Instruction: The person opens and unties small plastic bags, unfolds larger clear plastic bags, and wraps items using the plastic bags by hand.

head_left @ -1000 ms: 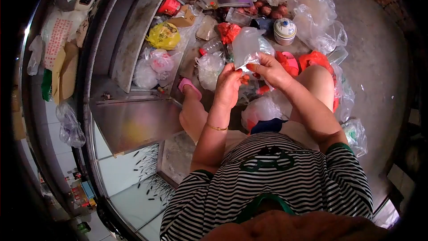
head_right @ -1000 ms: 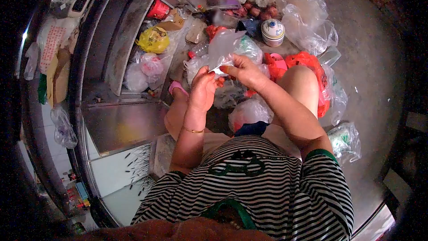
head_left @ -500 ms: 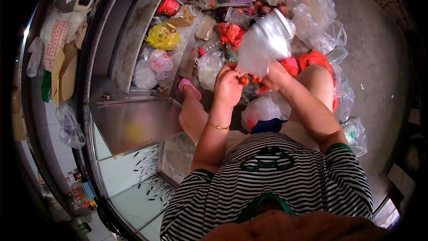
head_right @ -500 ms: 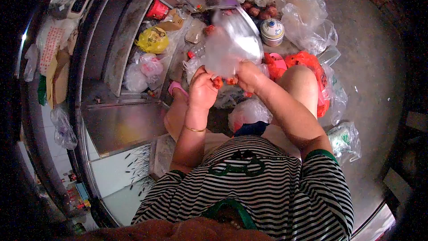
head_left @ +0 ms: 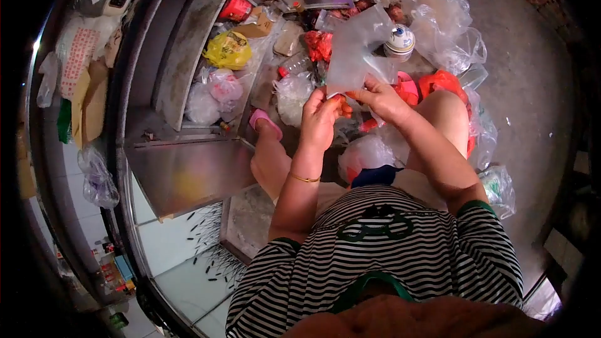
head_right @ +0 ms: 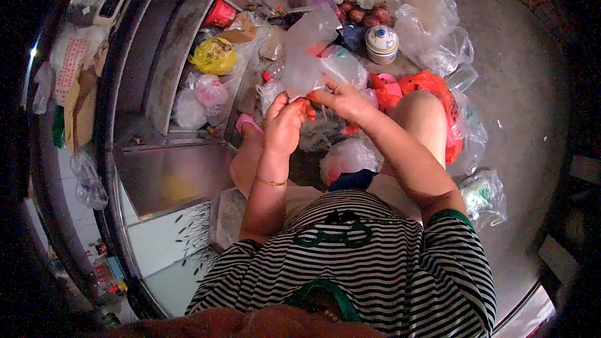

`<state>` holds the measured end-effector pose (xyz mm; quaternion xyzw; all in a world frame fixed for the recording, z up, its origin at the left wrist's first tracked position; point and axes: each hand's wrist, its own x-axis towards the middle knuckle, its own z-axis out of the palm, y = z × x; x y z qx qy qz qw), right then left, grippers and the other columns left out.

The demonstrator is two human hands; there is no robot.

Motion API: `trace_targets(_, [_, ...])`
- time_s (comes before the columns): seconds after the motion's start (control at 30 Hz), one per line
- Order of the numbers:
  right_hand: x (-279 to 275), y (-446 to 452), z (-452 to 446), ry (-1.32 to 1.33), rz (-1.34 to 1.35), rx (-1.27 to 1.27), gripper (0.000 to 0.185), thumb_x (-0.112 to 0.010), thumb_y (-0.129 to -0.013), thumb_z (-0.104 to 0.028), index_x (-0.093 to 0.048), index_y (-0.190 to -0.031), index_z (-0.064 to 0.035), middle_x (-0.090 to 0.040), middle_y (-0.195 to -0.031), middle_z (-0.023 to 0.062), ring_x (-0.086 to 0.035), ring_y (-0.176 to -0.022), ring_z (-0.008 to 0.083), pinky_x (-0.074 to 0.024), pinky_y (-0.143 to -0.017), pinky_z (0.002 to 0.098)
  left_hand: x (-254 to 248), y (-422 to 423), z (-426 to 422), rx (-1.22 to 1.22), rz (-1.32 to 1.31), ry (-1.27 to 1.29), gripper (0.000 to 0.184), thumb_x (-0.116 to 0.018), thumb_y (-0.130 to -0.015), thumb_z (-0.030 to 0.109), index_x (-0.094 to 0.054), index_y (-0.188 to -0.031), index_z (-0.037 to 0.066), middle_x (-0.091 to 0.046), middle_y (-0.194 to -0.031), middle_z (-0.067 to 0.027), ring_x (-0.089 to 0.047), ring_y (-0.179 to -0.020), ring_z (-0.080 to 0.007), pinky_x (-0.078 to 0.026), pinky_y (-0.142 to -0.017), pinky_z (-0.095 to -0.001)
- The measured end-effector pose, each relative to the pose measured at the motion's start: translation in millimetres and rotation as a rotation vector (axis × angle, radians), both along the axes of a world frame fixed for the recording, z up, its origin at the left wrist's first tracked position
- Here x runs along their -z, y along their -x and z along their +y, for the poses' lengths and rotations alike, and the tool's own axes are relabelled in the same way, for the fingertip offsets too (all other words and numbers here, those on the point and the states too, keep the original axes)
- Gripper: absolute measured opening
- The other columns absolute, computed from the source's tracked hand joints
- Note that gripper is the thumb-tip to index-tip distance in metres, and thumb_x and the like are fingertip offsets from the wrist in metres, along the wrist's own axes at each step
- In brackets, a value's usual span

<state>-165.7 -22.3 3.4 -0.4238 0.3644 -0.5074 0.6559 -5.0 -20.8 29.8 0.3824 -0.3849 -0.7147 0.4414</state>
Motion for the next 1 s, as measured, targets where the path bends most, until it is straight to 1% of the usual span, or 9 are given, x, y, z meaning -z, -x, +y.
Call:
trace_targets(0.1, [-2, 2, -4, 0.174, 0.102, -0.006, 0.023, -0.056, -0.084, -0.011, -0.056, -0.107, -0.0052, -0.057, -0.089, -0.0017, -0.051, -0.085, 0.0063, -0.0421, -0.072, 0.0227, 1, 2, 0, -0.029, -0.11, 0.072, 0.022, -0.047, -0.088, 0.011, -0.05, -0.108, 0.002, -0.058, -0.093, -0.0075, -0.057, -0.073, -0.0153, -0.046, -0.064, -0.029])
trace_targets(0.2, [-13, 4, 1, -0.006, 0.097, -0.079, 0.02, -0.057, -0.083, -0.01, -0.058, -0.102, -0.0046, -0.058, -0.083, -0.0019, -0.051, -0.076, 0.0061, -0.0424, -0.066, 0.0219, -6, 5, 1, -0.034, -0.159, 0.097, 0.02, -0.047, -0.088, 0.01, -0.051, -0.106, 0.003, -0.059, -0.093, -0.0071, -0.055, -0.07, -0.0136, -0.045, -0.06, -0.0278])
trace_targets(0.33, [-16, 2, 1, -0.07, 0.11, -0.082, 0.019, -0.057, -0.082, -0.01, -0.057, -0.101, -0.0065, -0.057, -0.076, -0.002, -0.049, -0.065, 0.0054, -0.0406, -0.058, 0.021, -3, 4, -1, -0.043, -0.181, 0.12, 0.016, -0.047, -0.087, 0.009, -0.052, -0.1, 0.003, -0.06, -0.09, -0.006, -0.053, -0.068, -0.0117, -0.043, -0.055, -0.0265])
trace_targets(0.43, [-22, 5, 3, -0.217, 0.051, -0.106, 0.019, -0.056, -0.082, -0.013, -0.057, -0.101, -0.0086, -0.056, -0.075, -0.0018, -0.047, -0.059, 0.0061, -0.039, -0.052, 0.0211, -2, 7, -1, -0.105, -0.11, 0.11, 0.015, -0.05, -0.083, 0.005, -0.053, -0.097, 0.003, -0.058, -0.086, -0.0043, -0.051, -0.062, -0.0091, -0.041, -0.051, -0.0216])
trace_targets(0.6, [-4, -3, 5, -0.465, -0.226, 0.013, 0.016, -0.054, -0.08, -0.013, -0.057, -0.093, -0.006, -0.056, -0.07, 0.0005, -0.048, -0.053, 0.0093, -0.038, -0.048, 0.0228, -2, 6, 0, -0.084, 0.102, -0.026, 0.019, -0.05, -0.078, 0.002, -0.053, -0.097, 0.003, -0.058, -0.086, -0.0053, -0.051, -0.065, -0.0131, -0.042, -0.056, -0.0246])
trace_targets(0.7, [7, 5, 2, -0.486, -0.422, -0.181, 0.016, -0.053, -0.08, -0.011, -0.055, -0.094, -0.0048, -0.056, -0.072, 0.0017, -0.05, -0.059, 0.0106, -0.0392, -0.052, 0.0227, 2, 0, -4, 0.009, 0.24, -0.065, 0.021, -0.048, -0.078, 0.005, -0.053, -0.098, 0.001, -0.058, -0.089, -0.0067, -0.053, -0.072, -0.0159, -0.043, -0.064, -0.0276])
trace_targets(0.8, [3, 9, -1, -0.309, -0.525, -0.22, 0.02, -0.053, -0.079, -0.01, -0.054, -0.098, -0.0032, -0.056, -0.076, 0.002, -0.051, -0.063, 0.0109, -0.0399, -0.056, 0.0233, -9, 2, -2, -0.025, 0.35, -0.178, 0.023, -0.046, -0.079, 0.008, -0.052, -0.099, -0.001, -0.058, -0.092, -0.0083, -0.053, -0.08, -0.0175, -0.043, -0.073, -0.0292])
trace_targets(0.9, [-36, 14, 4, -0.105, -0.275, -0.216, 0.024, -0.051, -0.081, -0.009, -0.053, -0.104, -0.0016, -0.055, -0.079, 0.0012, -0.05, -0.064, 0.0105, -0.0405, -0.058, 0.0239, -22, 3, -2, 0.011, 0.399, -0.194, 0.026, -0.045, -0.079, 0.007, -0.051, -0.102, -0.001, -0.057, -0.096, -0.0097, -0.053, -0.087, -0.0184, -0.042, -0.079, -0.0306])
trace_targets(1.0, [-21, 10, 2, -0.041, -0.221, -0.197, 0.025, -0.05, -0.083, -0.01, -0.054, -0.106, -0.0026, -0.055, -0.08, 0.0003, -0.049, -0.066, 0.0086, -0.0397, -0.06, 0.0223, -10, -2, -2, 0.091, 0.321, -0.069, 0.027, -0.047, -0.08, 0.005, -0.05, -0.106, -0.001, -0.057, -0.098, -0.0098, -0.054, -0.087, -0.018, -0.044, -0.078, -0.0308])
